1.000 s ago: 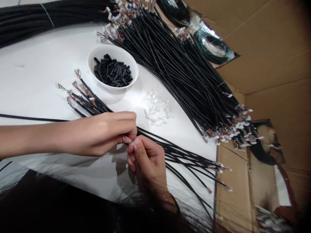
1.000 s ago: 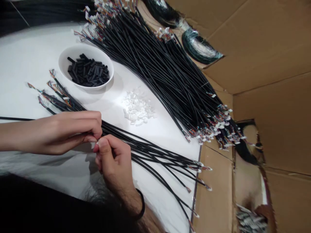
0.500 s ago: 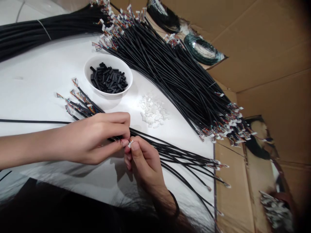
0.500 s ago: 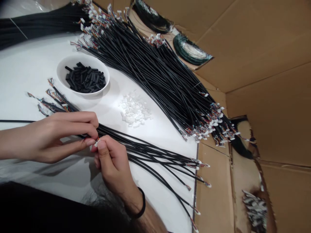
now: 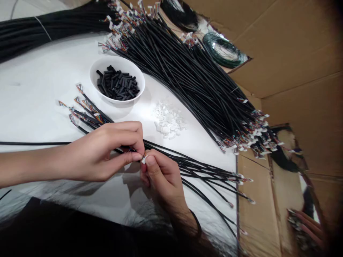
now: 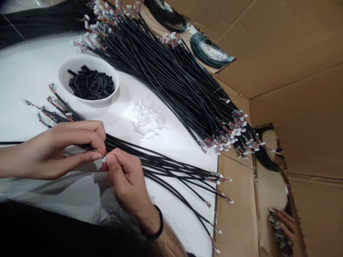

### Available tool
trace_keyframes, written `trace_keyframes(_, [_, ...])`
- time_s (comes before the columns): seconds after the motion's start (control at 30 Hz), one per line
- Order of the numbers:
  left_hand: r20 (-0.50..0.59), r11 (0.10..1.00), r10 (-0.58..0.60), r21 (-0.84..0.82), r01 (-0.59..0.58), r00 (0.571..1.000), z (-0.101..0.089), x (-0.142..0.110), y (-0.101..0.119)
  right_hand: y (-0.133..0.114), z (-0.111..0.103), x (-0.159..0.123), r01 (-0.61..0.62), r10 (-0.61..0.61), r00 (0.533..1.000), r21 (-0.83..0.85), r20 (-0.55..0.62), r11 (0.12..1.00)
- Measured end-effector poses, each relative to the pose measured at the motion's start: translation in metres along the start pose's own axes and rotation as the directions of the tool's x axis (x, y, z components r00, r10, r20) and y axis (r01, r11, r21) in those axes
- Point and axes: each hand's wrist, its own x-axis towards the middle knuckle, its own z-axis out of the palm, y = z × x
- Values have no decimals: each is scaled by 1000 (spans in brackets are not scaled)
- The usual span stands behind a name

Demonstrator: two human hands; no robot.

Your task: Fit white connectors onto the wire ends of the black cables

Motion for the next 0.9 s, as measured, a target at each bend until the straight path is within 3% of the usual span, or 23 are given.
trace_keyframes(0.17, [22,973,148,175,-150,989,3,-5,-6,-1,4,1,-147,149,989,196,5,969])
trace_keyframes(0.3, [78,908,245,330,-257,966,4,-8,-9,0,4,0,-169,173,985,188,-1,967])
trace_keyframes(0.47, [88,962,84,252,-104,993,4,-7,-4,1,4,-1,-121,124,992,84,-34,989])
trace_keyframes(0.7, [27,933,235,273,-233,972,4,-10,-7,-1,5,-3,-135,138,990,206,-1,969])
trace_keyframes(0.9, [-66,972,143,200,-127,988,5,-8,-4,-3,1,-1,-125,124,992,293,21,948])
